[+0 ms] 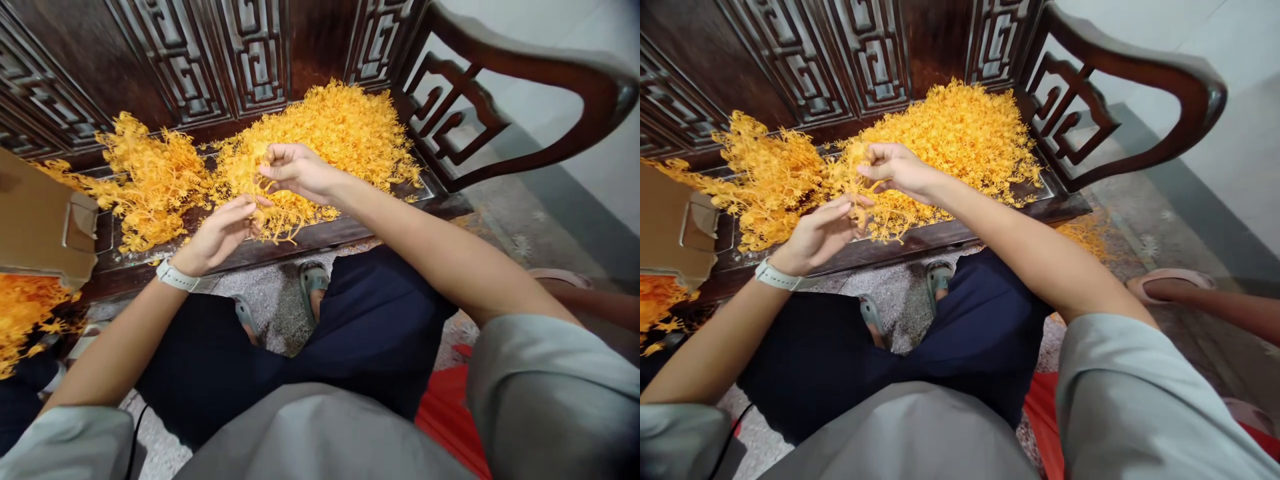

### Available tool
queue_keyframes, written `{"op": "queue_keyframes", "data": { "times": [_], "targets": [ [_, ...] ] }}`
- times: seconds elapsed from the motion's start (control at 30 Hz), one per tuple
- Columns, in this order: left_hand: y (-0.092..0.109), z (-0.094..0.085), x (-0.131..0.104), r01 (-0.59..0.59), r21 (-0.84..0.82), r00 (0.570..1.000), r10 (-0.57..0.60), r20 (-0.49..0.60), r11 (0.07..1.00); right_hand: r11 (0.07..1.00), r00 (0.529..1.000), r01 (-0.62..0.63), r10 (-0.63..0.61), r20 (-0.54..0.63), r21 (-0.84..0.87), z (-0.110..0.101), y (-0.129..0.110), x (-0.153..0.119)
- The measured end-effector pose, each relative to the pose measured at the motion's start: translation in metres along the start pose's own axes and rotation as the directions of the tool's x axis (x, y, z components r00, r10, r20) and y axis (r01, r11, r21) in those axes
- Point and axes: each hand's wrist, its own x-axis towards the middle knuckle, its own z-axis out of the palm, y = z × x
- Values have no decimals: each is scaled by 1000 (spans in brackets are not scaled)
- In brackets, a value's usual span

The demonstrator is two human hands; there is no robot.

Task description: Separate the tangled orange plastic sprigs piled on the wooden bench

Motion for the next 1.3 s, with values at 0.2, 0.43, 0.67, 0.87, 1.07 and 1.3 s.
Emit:
{"op": "queue_keyframes", "data": {
  "times": [0.2, 0.43, 0.67, 0.87, 1.07, 1.3],
  "targets": [
    [6, -1, 1, -107, -45, 984, 99, -151, 993, 997, 990, -12, 22, -140, 78, -1, -12, -4],
    [2, -16, 13, -155, -88, 945, 122, -303, 984, 998, 995, 55, -57, -77, -27, 3, -23, -13],
    [15, -15, 9, -119, -192, 962, 66, -264, 974, 979, 982, 168, -155, 112, -114, 3, -35, -21],
    [33, -3, -4, -94, -156, 985, 69, -156, 983, 977, 973, 204, -210, -98, -66, -1, -49, -30],
    [30, -13, -5, -24, -43, 998, 21, -66, 999, 960, 893, 256, -279, -353, -111, -11, -70, -34],
    [36, 6, -21, -218, 132, 976, 219, 10, 967, 961, 901, 254, -276, -335, -106, -13, -72, -39]
  ]
}}
